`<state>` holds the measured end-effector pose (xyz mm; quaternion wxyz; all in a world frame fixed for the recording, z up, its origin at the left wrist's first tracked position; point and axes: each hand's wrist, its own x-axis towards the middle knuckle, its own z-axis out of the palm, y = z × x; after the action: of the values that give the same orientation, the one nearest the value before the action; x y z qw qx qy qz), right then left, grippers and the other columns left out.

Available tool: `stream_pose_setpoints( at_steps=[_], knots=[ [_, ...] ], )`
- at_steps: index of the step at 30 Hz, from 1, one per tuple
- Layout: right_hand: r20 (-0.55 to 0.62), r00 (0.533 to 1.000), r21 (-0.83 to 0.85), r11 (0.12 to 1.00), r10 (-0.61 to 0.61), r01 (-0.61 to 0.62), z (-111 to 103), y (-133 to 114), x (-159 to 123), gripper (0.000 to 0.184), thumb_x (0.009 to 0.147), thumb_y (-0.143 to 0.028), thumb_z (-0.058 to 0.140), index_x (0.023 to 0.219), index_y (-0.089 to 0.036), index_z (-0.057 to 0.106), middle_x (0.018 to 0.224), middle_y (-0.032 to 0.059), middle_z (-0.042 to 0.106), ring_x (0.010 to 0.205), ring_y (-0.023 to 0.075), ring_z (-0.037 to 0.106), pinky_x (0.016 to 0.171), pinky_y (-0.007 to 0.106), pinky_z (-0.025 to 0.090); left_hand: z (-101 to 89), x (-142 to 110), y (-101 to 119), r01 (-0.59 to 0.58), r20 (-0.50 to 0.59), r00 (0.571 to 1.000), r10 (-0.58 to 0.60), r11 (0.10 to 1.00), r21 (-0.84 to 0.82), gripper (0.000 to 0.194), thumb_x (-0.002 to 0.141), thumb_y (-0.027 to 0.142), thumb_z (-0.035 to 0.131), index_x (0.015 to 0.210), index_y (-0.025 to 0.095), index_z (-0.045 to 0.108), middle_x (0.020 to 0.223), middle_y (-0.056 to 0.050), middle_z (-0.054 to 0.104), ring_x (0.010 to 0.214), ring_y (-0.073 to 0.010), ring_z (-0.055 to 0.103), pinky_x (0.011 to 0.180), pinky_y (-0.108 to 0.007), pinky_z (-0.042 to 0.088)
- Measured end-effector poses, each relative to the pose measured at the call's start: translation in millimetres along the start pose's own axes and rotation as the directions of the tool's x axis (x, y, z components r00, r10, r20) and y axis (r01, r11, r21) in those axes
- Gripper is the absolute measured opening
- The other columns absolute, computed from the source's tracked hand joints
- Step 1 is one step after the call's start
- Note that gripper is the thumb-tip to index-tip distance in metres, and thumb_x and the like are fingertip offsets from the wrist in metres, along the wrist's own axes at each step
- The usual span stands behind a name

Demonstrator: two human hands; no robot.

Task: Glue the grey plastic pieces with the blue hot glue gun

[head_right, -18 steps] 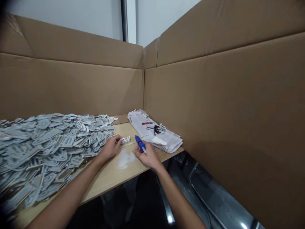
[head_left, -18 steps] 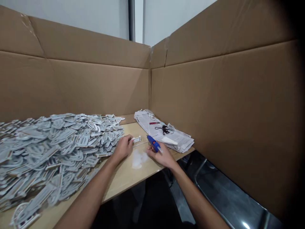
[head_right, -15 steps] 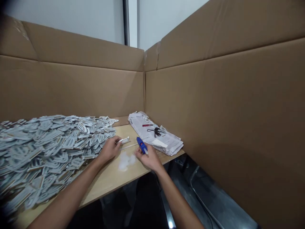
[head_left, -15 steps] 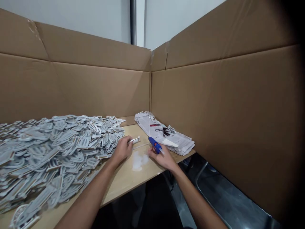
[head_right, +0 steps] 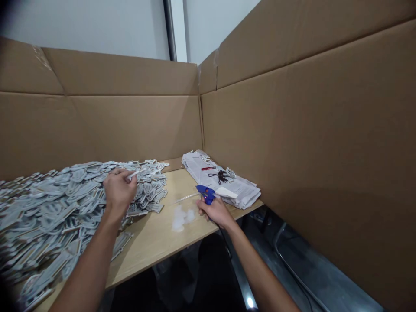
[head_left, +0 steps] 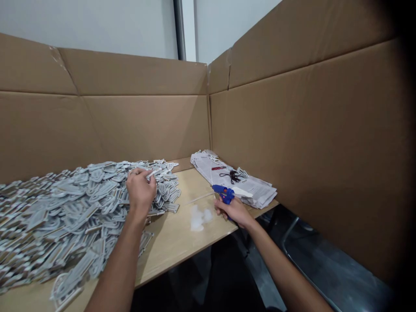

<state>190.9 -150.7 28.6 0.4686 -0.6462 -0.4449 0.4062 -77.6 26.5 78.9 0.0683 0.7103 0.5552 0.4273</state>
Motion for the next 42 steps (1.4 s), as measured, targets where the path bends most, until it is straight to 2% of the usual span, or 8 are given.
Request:
stream_pose_setpoints(
  at_steps=[5,8,13,18,22,32,37,42],
  knots=[
    [0.027,0.999,0.020,1.000,-0.023,0.023,-2.3,4.9,0.8,0.044,0.087,-0.060,0.066,0.078,-0.018,0.054,0.066,-0.0001,0.062,0.046,0.0082,0.045,0.045,0.022,0.034,-32.3,38.4,-13.1,0.196,0.070,0.979,-0.194,0.981,-0.016,0.029,0.079,0.032,0.066,0.098,0.014,0.079,0.087,-0.009,0.076,0.079,-0.0221,0.068,0.087,-0.035,0.056],
    [0.024,0.999,0.015,1.000,-0.023,0.023,-1.8,3.7,0.0,0.049,0.088,-0.064,0.062,0.079,-0.016,0.059,0.066,0.0010,0.062,0.046,0.0086,0.046,0.044,0.022,0.035,-50.8,72.7,-26.9,0.111,-0.096,0.991,-0.089,0.962,0.248,0.031,0.082,0.023,0.057,0.101,0.008,0.077,0.098,-0.014,0.074,0.098,-0.0257,0.065,0.102,-0.042,0.052],
    [-0.006,1.000,0.049,0.999,0.017,-0.017,2.7,1.0,1.5,0.048,0.086,-0.065,0.065,0.080,-0.017,0.060,0.063,0.0007,0.061,0.048,0.0099,0.049,0.044,0.021,0.036,-46.5,93.9,-25.1,0.047,-0.044,0.999,-0.028,0.830,0.556,0.039,0.083,0.025,0.055,0.111,0.000,0.066,0.127,-0.025,0.061,0.127,-0.0390,0.049,0.099,-0.048,0.052],
    [-0.095,0.995,0.019,0.999,-0.033,0.035,-3.6,-8.5,5.2,0.043,0.088,-0.060,0.060,0.077,-0.019,0.057,0.061,0.0007,0.062,0.043,0.0101,0.048,0.042,0.022,0.037,14.6,41.5,23.5,-0.272,0.270,0.947,0.176,0.887,0.373,0.037,0.090,0.036,0.050,0.104,0.009,0.071,0.106,-0.021,0.067,0.114,-0.0361,0.057,0.104,-0.049,0.049],
    [-0.267,0.957,-0.073,0.992,-0.116,0.100,-36.1,-30.6,-1.9,0.040,0.088,-0.059,0.063,0.076,-0.021,0.057,0.062,0.0022,0.064,0.045,0.0133,0.052,0.045,0.026,0.043,75.1,-6.5,68.4,-0.450,0.535,0.733,0.420,0.889,-0.081,0.036,0.093,0.030,0.047,0.115,0.014,0.071,0.119,-0.016,0.069,0.120,-0.0303,0.059,0.108,-0.043,0.048],
    [-0.501,0.861,0.076,0.987,-0.085,0.142,-105.1,-83.8,-41.4,0.045,0.081,-0.062,0.072,0.076,-0.018,0.062,0.063,0.0029,0.062,0.045,0.0126,0.049,0.044,0.027,0.037,191.9,-19.4,196.9,-0.548,0.568,0.426,0.704,0.701,-0.457,0.047,0.083,0.025,0.064,0.130,0.016,0.065,0.124,-0.015,0.070,0.118,-0.0280,0.063,0.104,-0.037,0.050],
    [-0.477,0.878,0.121,0.987,-0.037,0.107,-112.0,-82.3,-40.6,0.045,0.083,-0.062,0.070,0.074,-0.018,0.062,0.059,0.0019,0.060,0.043,0.0117,0.046,0.043,0.026,0.035,228.0,-18.2,212.0,-0.504,0.647,0.460,0.608,0.779,-0.374,0.025,0.069,0.009,0.063,0.089,0.015,0.077,0.091,-0.010,0.077,0.088,-0.0223,0.069,0.081,-0.027,0.053],
    [-0.483,0.875,0.166,0.980,-0.013,0.106,-114.8,-78.1,-34.8,0.043,0.082,-0.059,0.071,0.074,-0.018,0.061,0.060,0.0014,0.060,0.044,0.0106,0.046,0.043,0.025,0.035,229.6,11.3,195.7,-0.412,0.604,0.669,0.434,0.892,-0.185,0.021,0.073,0.011,0.058,0.084,0.014,0.075,0.090,-0.010,0.076,0.088,-0.0235,0.069,0.082,-0.030,0.053]
  ],
)
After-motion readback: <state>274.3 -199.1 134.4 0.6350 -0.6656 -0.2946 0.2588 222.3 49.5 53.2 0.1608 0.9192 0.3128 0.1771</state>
